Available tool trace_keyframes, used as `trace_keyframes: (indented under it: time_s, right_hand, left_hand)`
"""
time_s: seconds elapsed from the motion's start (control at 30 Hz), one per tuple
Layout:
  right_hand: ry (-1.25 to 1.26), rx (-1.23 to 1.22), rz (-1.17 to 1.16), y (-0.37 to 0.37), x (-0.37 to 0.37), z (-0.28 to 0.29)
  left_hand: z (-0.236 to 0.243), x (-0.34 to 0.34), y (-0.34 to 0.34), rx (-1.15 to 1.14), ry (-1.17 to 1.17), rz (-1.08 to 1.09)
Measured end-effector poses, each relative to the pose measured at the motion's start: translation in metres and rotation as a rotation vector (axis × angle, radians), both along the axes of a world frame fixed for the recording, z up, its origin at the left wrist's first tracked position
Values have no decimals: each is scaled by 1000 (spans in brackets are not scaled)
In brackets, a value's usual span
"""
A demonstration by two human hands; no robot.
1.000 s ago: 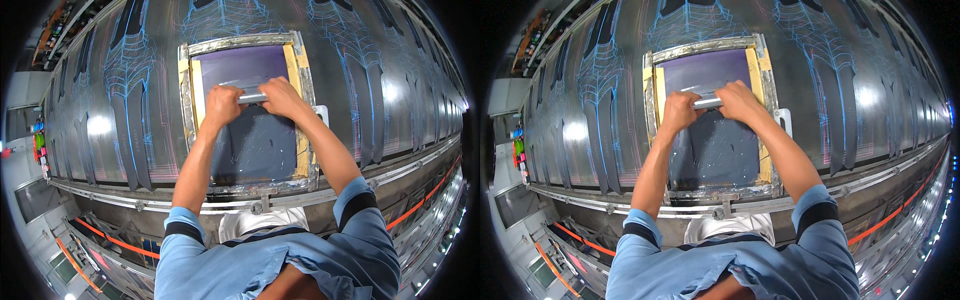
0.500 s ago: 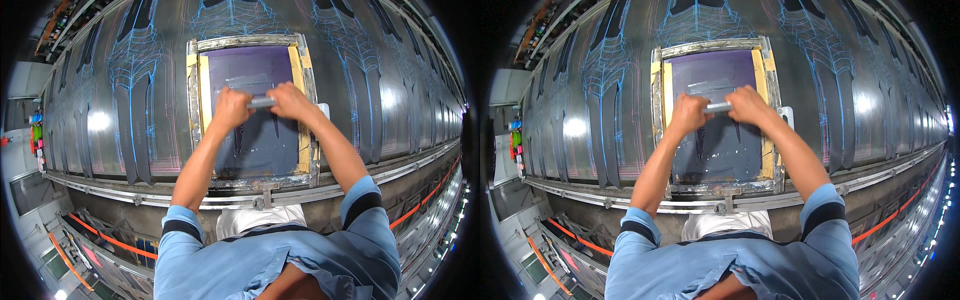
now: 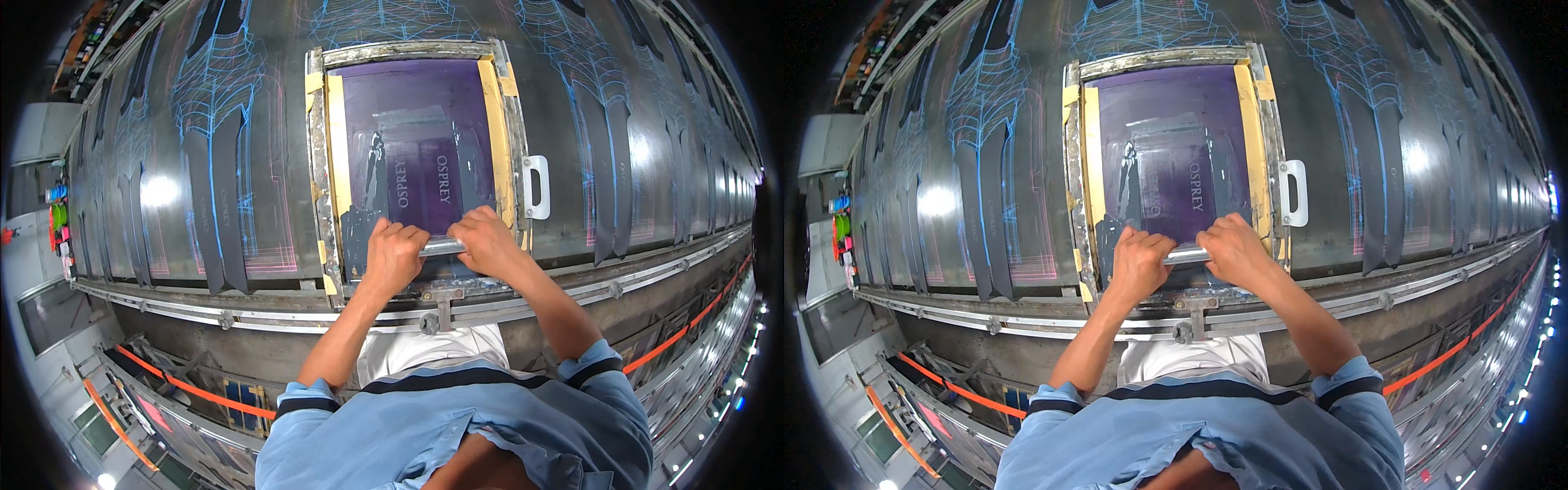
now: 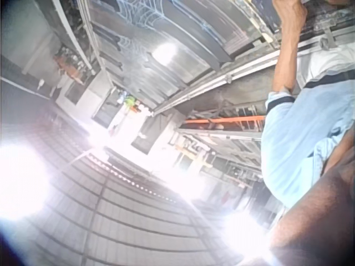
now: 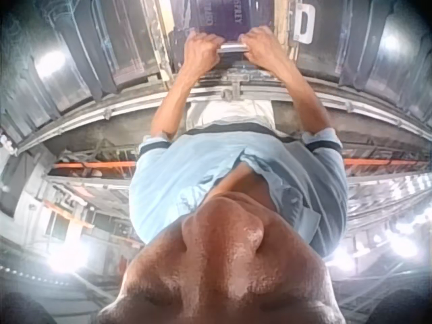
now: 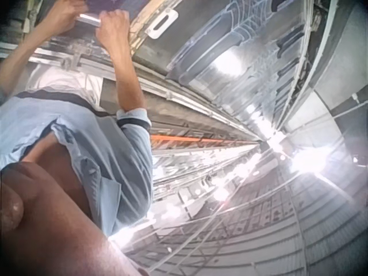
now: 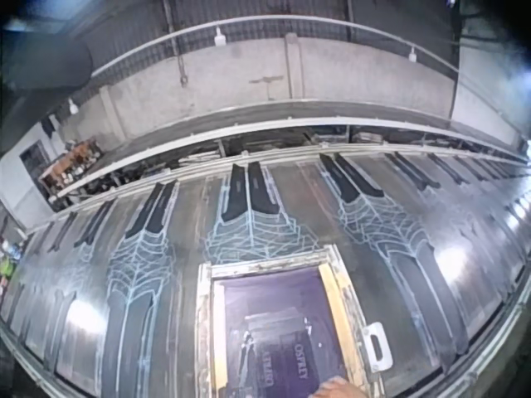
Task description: The person uses a squeegee to spread ink across a screen-printing frame, repeatedly pulling the ink from top to bottom to coat the mesh. The person occasionally lifts the squeegee and repositions it to continue the process.
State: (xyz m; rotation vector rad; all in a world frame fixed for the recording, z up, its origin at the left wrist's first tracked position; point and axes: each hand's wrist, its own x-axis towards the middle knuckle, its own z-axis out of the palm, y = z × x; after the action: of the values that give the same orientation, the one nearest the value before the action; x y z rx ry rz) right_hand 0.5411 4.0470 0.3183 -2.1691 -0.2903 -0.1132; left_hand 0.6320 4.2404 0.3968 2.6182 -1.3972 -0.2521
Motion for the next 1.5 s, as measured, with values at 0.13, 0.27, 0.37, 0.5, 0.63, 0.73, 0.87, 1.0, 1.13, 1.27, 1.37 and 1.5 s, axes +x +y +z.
trace_keyframes:
  time_s: [0.13, 0.27, 0.37, 0.5, 0.63, 0.73, 0.87, 1.0, 1.13, 1.27, 1.37, 1.5]
  right_hand:
    - [-42, -104, -24, -19, 29, 3]
    - [-60, -108, -87, -59, 114, -12]
    - [71, -89, -76, -76, 159, -7]
    - [235, 8, -73, -79, 167, -3]
    - [163, 20, -96, -69, 155, -7]
    - [26, -26, -109, -58, 126, -11]
    - [74, -57, -10, -7, 27, -11]
    - [108, 71, -75, -11, -3, 20]
    - [-73, -63, -892, -70, 23, -26]
    - [217, 134, -1127, -86, 24, -76]
    - [153, 277, -1087, -87, 19, -83]
    - [238, 340, -1097, -85, 12, -59]
  left_hand:
    - [3, 33, -16, 12, -40, -58]
    - [0, 114, -58, 22, -99, -77]
    - [-6, 157, -76, 54, -100, -56]
    - [-15, 166, -80, 63, -62, -17]
    - [-18, 154, -75, 22, -92, -4]
    - [-18, 119, -58, -15, -108, -29]
    - [-10, 22, -6, -7, -84, -11]
    - [2, -11, 9, -9, -104, -2]
    - [-1, -20, 17, 21, -132, -25]
    - [14, -13, 6, 164, 2, -41]
    - [16, 27, -7, 49, 72, -2]
    - [19, 79, -44, -102, -155, -10]
